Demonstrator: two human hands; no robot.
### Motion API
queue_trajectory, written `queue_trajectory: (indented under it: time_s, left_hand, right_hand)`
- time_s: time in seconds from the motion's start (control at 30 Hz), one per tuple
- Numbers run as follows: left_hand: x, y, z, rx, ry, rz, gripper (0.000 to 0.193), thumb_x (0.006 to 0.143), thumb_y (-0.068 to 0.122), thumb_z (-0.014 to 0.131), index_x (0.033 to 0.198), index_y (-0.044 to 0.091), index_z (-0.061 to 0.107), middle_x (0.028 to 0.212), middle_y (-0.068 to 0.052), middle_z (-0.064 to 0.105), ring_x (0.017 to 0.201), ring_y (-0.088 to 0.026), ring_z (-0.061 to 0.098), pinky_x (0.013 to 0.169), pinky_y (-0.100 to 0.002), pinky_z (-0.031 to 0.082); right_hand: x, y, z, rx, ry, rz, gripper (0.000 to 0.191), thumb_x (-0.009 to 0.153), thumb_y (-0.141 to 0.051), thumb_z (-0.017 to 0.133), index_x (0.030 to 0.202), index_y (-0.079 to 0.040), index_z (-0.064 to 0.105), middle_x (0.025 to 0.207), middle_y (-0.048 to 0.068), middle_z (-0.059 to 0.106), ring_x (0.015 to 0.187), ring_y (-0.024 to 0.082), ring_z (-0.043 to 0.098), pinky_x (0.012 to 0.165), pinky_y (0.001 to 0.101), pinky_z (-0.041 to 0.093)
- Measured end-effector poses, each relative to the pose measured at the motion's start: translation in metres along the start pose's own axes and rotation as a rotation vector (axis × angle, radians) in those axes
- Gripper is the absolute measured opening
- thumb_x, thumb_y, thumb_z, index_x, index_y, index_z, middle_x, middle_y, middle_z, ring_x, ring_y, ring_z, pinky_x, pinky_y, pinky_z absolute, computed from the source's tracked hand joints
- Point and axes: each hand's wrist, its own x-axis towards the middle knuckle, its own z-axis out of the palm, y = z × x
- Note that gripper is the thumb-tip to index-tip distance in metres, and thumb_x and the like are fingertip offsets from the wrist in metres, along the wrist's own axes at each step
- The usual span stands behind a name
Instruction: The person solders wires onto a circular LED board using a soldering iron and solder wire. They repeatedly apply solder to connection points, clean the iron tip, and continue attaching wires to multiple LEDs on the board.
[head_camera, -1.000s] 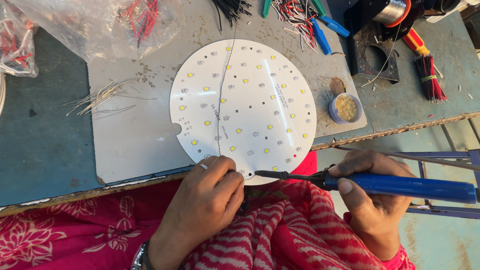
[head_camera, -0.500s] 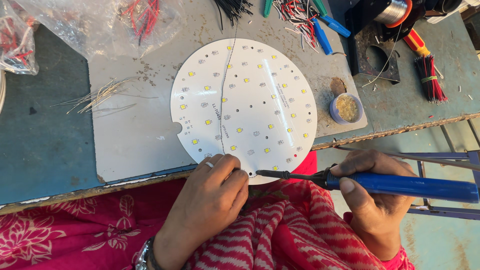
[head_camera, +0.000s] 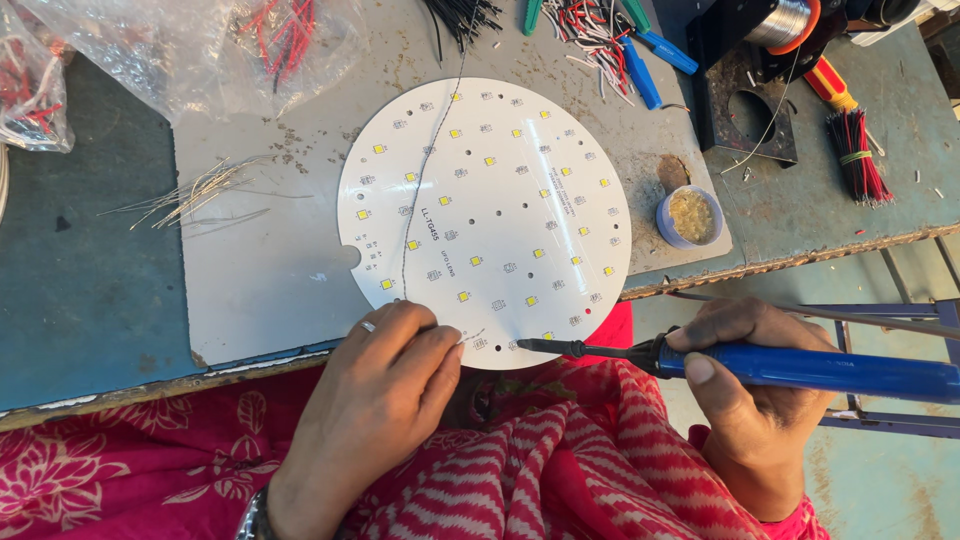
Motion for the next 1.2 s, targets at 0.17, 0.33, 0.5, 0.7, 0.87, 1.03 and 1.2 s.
queue_trajectory:
  time_s: [0.17, 0.33, 0.5, 0.7, 0.87, 1.03, 1.2]
  left_hand:
    - [-0.003, -0.002, -0.005, 0.002, 0.012, -0.024, 0.014, 0.087, 0.013, 0.074, 0.096, 0.002, 0.071, 0.096, -0.010, 0.062, 0.086, -0.027, 0.065, 0.079, -0.040, 0.053]
    - [-0.004, -0.003, -0.006, -0.016, -0.010, -0.013, 0.014, 0.087, 0.012, 0.073, 0.096, 0.001, 0.070, 0.097, -0.010, 0.063, 0.084, -0.028, 0.065, 0.076, -0.039, 0.054]
    - [-0.004, -0.004, -0.005, -0.069, -0.040, 0.070, 0.012, 0.086, 0.010, 0.073, 0.091, 0.002, 0.066, 0.093, -0.010, 0.060, 0.084, -0.029, 0.064, 0.075, -0.040, 0.053]
    - [-0.004, -0.004, -0.005, -0.074, -0.038, 0.070, 0.011, 0.086, 0.009, 0.072, 0.090, 0.002, 0.064, 0.095, -0.010, 0.059, 0.083, -0.029, 0.063, 0.074, -0.040, 0.052]
    - [-0.004, -0.004, -0.004, -0.087, -0.085, 0.029, 0.012, 0.088, 0.009, 0.071, 0.086, 0.002, 0.063, 0.093, -0.010, 0.059, 0.083, -0.028, 0.063, 0.075, -0.040, 0.053]
    - [-0.002, -0.004, -0.003, -0.099, -0.090, 0.026, 0.011, 0.087, 0.009, 0.071, 0.086, 0.001, 0.064, 0.093, -0.011, 0.059, 0.084, -0.030, 0.063, 0.076, -0.041, 0.052]
    - [-0.001, -0.004, -0.004, -0.089, -0.103, 0.034, 0.011, 0.086, 0.008, 0.070, 0.085, 0.001, 0.063, 0.092, -0.012, 0.057, 0.083, -0.031, 0.062, 0.075, -0.042, 0.052]
  right_hand:
    - [-0.002, 0.001, 0.000, 0.019, 0.040, -0.008, 0.019, 0.086, -0.012, 0.069, 0.091, 0.006, 0.068, 0.083, 0.012, 0.067, 0.073, 0.014, 0.062, 0.070, 0.0228, 0.050]
    - [0.001, 0.004, -0.003, -0.021, 0.048, -0.038, 0.020, 0.086, -0.014, 0.070, 0.091, 0.005, 0.068, 0.082, 0.012, 0.069, 0.071, 0.014, 0.064, 0.070, 0.0226, 0.051]
    - [0.002, 0.002, -0.001, -0.026, 0.030, -0.022, 0.021, 0.086, -0.015, 0.070, 0.091, 0.005, 0.068, 0.085, 0.013, 0.069, 0.073, 0.014, 0.064, 0.071, 0.0227, 0.051]
    - [0.007, 0.002, 0.011, -0.006, -0.011, -0.023, 0.018, 0.087, -0.012, 0.069, 0.091, 0.006, 0.068, 0.086, 0.013, 0.069, 0.075, 0.015, 0.065, 0.071, 0.0239, 0.052]
    - [0.010, 0.001, 0.018, -0.013, -0.046, -0.030, 0.017, 0.087, -0.010, 0.068, 0.092, 0.006, 0.069, 0.086, 0.012, 0.071, 0.076, 0.015, 0.065, 0.074, 0.0243, 0.052]
    - [0.013, 0.000, 0.021, -0.007, -0.069, -0.073, 0.016, 0.089, -0.011, 0.069, 0.093, 0.004, 0.070, 0.086, 0.012, 0.070, 0.081, 0.015, 0.066, 0.090, 0.0270, 0.054]
    - [0.014, -0.003, 0.023, 0.003, -0.083, -0.046, 0.016, 0.088, -0.011, 0.068, 0.092, 0.005, 0.069, 0.083, 0.012, 0.069, 0.075, 0.015, 0.063, 0.080, 0.0258, 0.052]
